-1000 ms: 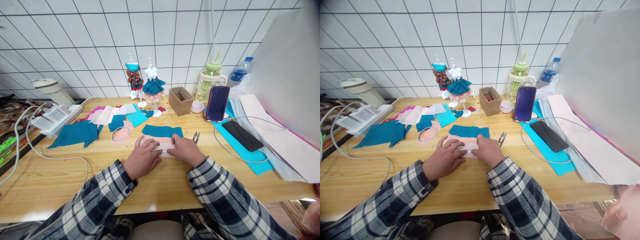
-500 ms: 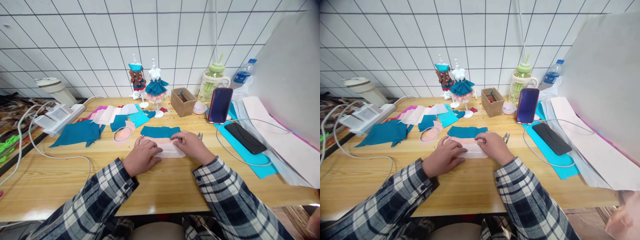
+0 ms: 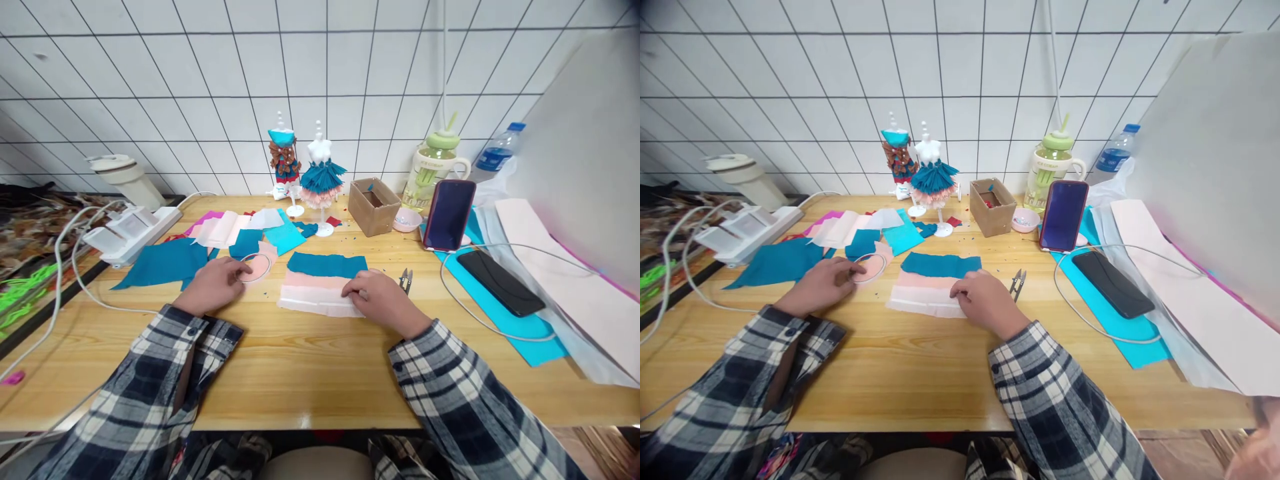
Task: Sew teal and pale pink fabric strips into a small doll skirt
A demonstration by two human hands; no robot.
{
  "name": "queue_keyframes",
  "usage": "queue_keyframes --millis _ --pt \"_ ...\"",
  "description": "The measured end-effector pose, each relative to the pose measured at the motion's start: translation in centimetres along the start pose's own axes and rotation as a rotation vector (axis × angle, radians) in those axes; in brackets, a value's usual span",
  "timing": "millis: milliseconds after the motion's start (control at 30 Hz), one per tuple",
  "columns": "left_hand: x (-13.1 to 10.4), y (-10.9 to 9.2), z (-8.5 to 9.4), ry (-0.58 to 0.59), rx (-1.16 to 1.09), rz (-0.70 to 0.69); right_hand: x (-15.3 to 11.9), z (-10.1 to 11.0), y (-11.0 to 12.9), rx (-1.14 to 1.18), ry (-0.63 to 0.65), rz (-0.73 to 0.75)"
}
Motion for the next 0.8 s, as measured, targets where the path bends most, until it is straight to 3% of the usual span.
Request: queue_keyframes --millis 133,333,500,700,800 --pt "0.0 -0.5 -0.5 0.032 0.092 -0.006 -0.1 -0.6 0.5 -0.030 0.086 0.026" --pt "0.0 -1.3 -0.1 -0.003 0.095 0.001 0.0 -0.5 0.7 0.023 0.025 0.013" --pt "-0.2 -2.0 0.5 -0.221 -0.058 0.098 0.0 -0.3 1.1 0.069 -0.007 0.009" --pt "-0.3 -2.3 0.6 -0.342 -0.294 0.249 0.0 -0.3 1.2 0.063 -0.011 0.024" --pt "-1.0 -3.0 1.0 -0.596 -0.349 0.224 0.1 -0.2 1.3 0.083 -0.049 0.041"
Point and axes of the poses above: each hand's wrist, its own x-axis towards the middle knuckle, its own z-axis out of the back of the hand, y = z × x, the point moved 2 cm from there along x, towards the middle knuckle, and after that the axes turned 1 degree about -x, right-handed, at the moved point
